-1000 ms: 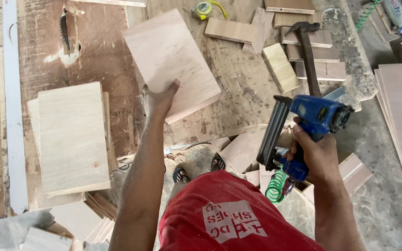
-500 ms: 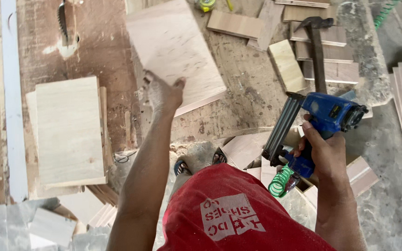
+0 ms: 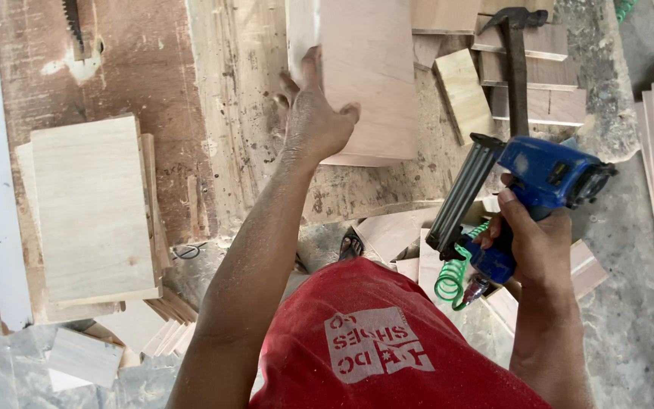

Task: The person assembles wooden pieces by aligning a thin strip along the edge of a larger board and securing it with a nail gun. They repeat this process for multiple boards, occasionally picking up new pieces from the floor and reloading the nail gun.

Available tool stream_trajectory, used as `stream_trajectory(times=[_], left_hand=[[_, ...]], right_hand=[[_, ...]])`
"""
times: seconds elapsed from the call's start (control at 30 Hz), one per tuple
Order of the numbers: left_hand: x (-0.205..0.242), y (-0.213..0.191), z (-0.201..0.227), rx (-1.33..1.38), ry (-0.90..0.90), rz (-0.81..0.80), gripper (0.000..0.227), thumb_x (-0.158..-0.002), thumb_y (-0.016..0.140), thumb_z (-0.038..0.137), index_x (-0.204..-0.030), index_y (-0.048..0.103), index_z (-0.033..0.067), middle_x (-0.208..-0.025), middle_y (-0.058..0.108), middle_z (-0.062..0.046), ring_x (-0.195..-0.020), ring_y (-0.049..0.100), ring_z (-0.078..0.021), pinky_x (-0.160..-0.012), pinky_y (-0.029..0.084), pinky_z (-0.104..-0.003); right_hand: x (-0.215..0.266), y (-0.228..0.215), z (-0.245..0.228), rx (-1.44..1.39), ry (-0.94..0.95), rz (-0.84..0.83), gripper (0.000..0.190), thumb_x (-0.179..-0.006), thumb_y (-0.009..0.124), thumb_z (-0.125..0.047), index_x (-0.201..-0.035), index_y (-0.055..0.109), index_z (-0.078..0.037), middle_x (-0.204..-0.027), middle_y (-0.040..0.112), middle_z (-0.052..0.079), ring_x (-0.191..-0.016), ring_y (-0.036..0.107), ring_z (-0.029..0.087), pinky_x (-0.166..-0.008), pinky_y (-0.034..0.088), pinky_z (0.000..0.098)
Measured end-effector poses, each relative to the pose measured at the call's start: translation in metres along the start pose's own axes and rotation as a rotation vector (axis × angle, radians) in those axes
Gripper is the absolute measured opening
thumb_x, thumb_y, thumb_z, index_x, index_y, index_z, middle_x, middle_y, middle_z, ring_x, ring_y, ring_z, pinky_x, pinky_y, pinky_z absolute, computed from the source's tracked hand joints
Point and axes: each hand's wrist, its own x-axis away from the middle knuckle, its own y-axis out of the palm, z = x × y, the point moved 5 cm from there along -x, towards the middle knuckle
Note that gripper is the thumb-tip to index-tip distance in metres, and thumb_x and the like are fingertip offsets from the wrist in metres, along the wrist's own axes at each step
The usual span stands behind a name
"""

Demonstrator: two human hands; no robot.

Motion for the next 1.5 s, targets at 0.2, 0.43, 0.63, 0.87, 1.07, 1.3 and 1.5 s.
stream_trajectory(times=[0.2,0.43,0.63,0.87,1.07,1.3,1.5], left_hand=[[-0.02,0.01,-0.005,0.341,0.078,0.026,0.129,-0.074,0.091,0.016,-0.159,-0.004,0.0347,-0.175,0.001,-0.024,-0.106,0.077,-0.0222,-0.065,0.063,-0.02],[0.019,-0.043,-0.019,0.133,0.289,0.324,0.12,-0.076,0.09,0.027,-0.161,0.004,0.0292,-0.166,0.045,-0.013,-0.044,0.059,-0.005,-0.049,0.055,-0.024],[0.026,-0.062,-0.048,-0.386,0.04,0.679,0.123,-0.076,0.091,0.071,-0.163,0.013,0.0361,-0.149,0.048,-0.032,-0.131,0.05,-0.0461,-0.105,0.039,-0.058],[0.026,-0.07,-0.065,-0.195,0.234,0.337,0.1,-0.092,0.064,0.082,-0.161,0.031,0.0171,-0.163,0.009,-0.035,-0.14,0.05,-0.0511,-0.098,0.049,-0.065],[0.044,-0.063,-0.158,-0.187,0.811,0.494,0.11,-0.083,0.043,0.098,-0.163,0.047,0.0223,-0.172,0.011,-0.022,-0.146,0.06,-0.055,-0.074,0.069,-0.045],[0.051,-0.056,-0.161,-0.122,0.735,0.303,0.084,-0.107,0.077,0.039,-0.167,0.019,0.0304,-0.175,0.019,-0.012,-0.148,0.059,-0.0338,-0.083,0.068,-0.04],[0.052,-0.051,-0.163,-0.051,0.855,0.255,0.074,-0.115,0.069,0.024,-0.169,0.019,0.0287,-0.176,0.012,-0.017,-0.156,0.049,-0.0441,-0.107,0.056,-0.048]], right_hand=[[0.008,-0.015,-0.008,0.072,0.001,0.076,0.026,-0.103,0.063,-0.028,-0.124,0.062,-0.013,-0.062,0.052,0.007,-0.051,0.057,0.022,-0.055,0.054,0.0373],[0.011,-0.015,-0.001,0.004,-0.006,0.078,0.031,-0.101,0.064,-0.03,-0.127,0.061,-0.014,-0.06,0.049,0.008,-0.05,0.057,0.023,-0.056,0.056,0.0371],[0.021,0.006,-0.008,0.063,-0.03,0.047,0.03,-0.102,0.065,-0.031,-0.126,0.062,-0.015,-0.061,0.05,0.006,-0.05,0.054,0.018,-0.054,0.054,0.0338],[0.041,0.046,-0.034,0.225,-0.14,-0.122,0.029,-0.104,0.062,-0.027,-0.127,0.061,-0.01,-0.064,0.053,0.007,-0.049,0.057,0.022,-0.053,0.054,0.0333],[0.063,0.064,-0.052,0.352,-0.219,-0.185,0.031,-0.106,0.057,-0.015,-0.134,0.057,-0.002,-0.066,0.053,0.01,-0.049,0.056,0.022,-0.051,0.052,0.0334],[0.087,0.093,-0.065,0.349,-0.225,-0.176,0.032,-0.104,0.059,-0.017,-0.133,0.059,-0.005,-0.066,0.052,0.009,-0.052,0.055,0.019,-0.053,0.052,0.0316],[0.094,0.086,-0.049,0.367,-0.242,-0.204,0.034,-0.105,0.056,-0.017,-0.136,0.058,-0.003,-0.065,0.054,0.009,-0.05,0.058,0.022,-0.053,0.052,0.0333]])
